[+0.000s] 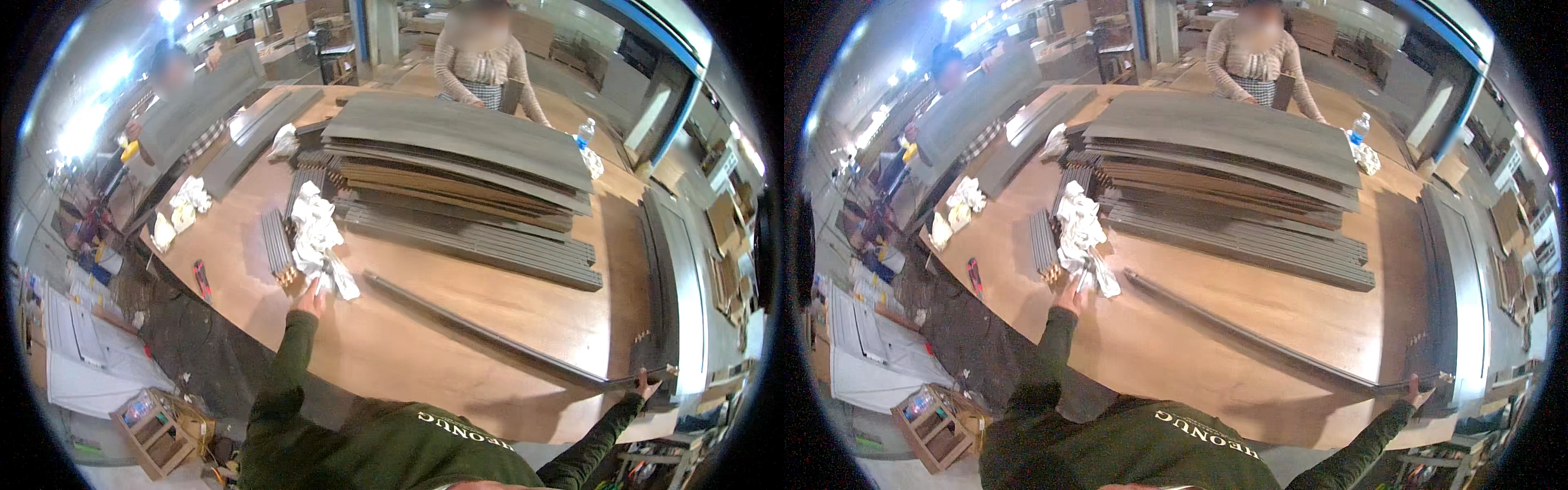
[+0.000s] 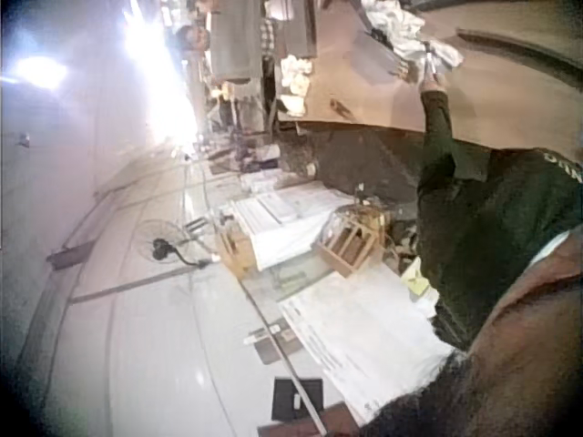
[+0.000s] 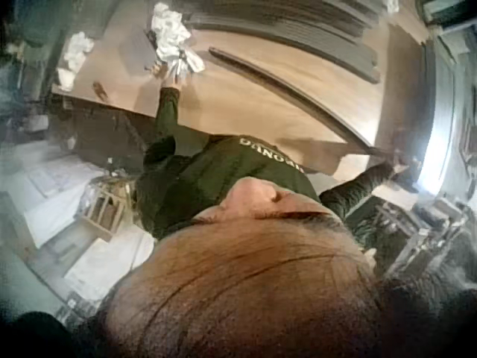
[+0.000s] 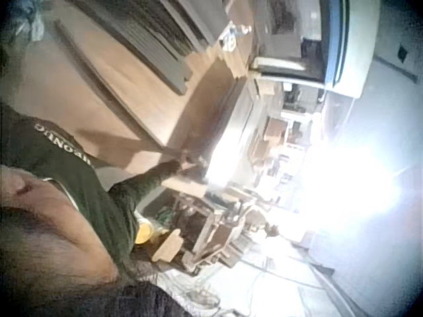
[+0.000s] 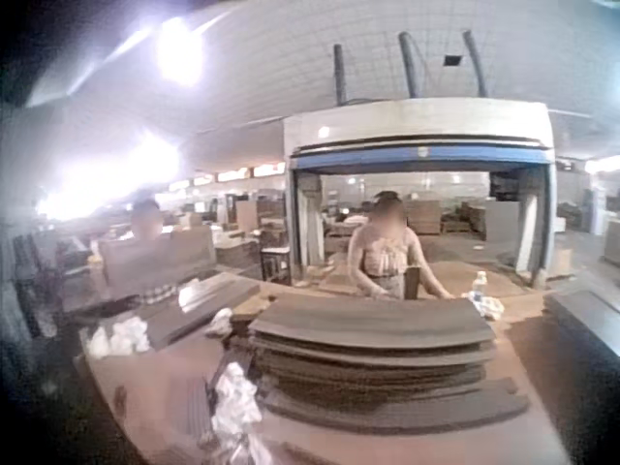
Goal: The person assembles cabinet door frames by hammering wooden stiles and rails together, handling the pieces by hand and with a hammer.
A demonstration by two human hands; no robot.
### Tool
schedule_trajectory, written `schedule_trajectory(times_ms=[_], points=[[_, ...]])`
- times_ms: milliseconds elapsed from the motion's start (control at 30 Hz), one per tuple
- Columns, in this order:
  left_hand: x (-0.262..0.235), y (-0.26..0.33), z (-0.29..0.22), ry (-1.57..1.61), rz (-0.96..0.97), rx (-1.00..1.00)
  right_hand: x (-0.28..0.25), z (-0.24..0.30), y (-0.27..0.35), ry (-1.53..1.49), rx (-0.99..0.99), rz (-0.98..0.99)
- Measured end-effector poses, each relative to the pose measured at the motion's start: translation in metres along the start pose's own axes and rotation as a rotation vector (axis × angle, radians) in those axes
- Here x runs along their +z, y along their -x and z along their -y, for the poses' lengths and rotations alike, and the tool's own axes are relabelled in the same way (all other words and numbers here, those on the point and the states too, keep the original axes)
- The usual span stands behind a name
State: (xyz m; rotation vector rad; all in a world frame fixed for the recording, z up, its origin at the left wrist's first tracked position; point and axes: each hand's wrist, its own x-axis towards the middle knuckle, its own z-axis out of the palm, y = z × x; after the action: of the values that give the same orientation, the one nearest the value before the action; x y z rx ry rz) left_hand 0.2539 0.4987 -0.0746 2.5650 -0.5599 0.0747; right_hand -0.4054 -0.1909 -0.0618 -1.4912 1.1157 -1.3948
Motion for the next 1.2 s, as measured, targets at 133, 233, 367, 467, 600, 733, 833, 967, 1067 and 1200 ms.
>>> schedule_trajectory(times_ms=[133,233,367,467,600,733,833,967,1067,1200], points=[[-0.003,-0.06,-0.019,-0.238,0.189,-0.367,0.002,-0.008,-0.005,0.035,0.067,-0.03],[-0.009,-0.059,0.011,-0.504,0.047,-0.187,0.08,0.013,0.045,-0.126,-0.017,0.041],[-0.038,-0.092,-0.042,-0.334,0.036,-0.065,0.102,0.035,0.068,-0.214,-0.016,0.077],[-0.071,-0.128,-0.119,-0.144,-0.183,0.311,0.134,0.058,0.085,-0.233,0.071,0.043],[-0.073,-0.191,-0.246,-0.108,-0.287,0.756,0.149,0.039,0.084,0.167,-0.308,0.006],[-0.037,-0.257,-0.324,-0.231,-0.317,0.915,0.168,0.062,0.094,0.088,0.044,0.018],[0.004,-0.303,-0.341,-0.377,-0.203,0.831,0.183,0.101,0.107,-0.081,0.088,0.029],[0.055,-0.335,-0.343,-0.436,-0.253,0.764,0.184,0.104,0.109,-0.096,-0.098,-0.068],[0.03,-0.285,-0.372,-0.215,-0.06,0.541,0.18,0.094,0.114,-0.071,-0.063,-0.107],[-0.019,-0.272,-0.36,-0.332,-0.493,1.103,0.185,0.109,0.115,-0.13,-0.096,-0.057]])
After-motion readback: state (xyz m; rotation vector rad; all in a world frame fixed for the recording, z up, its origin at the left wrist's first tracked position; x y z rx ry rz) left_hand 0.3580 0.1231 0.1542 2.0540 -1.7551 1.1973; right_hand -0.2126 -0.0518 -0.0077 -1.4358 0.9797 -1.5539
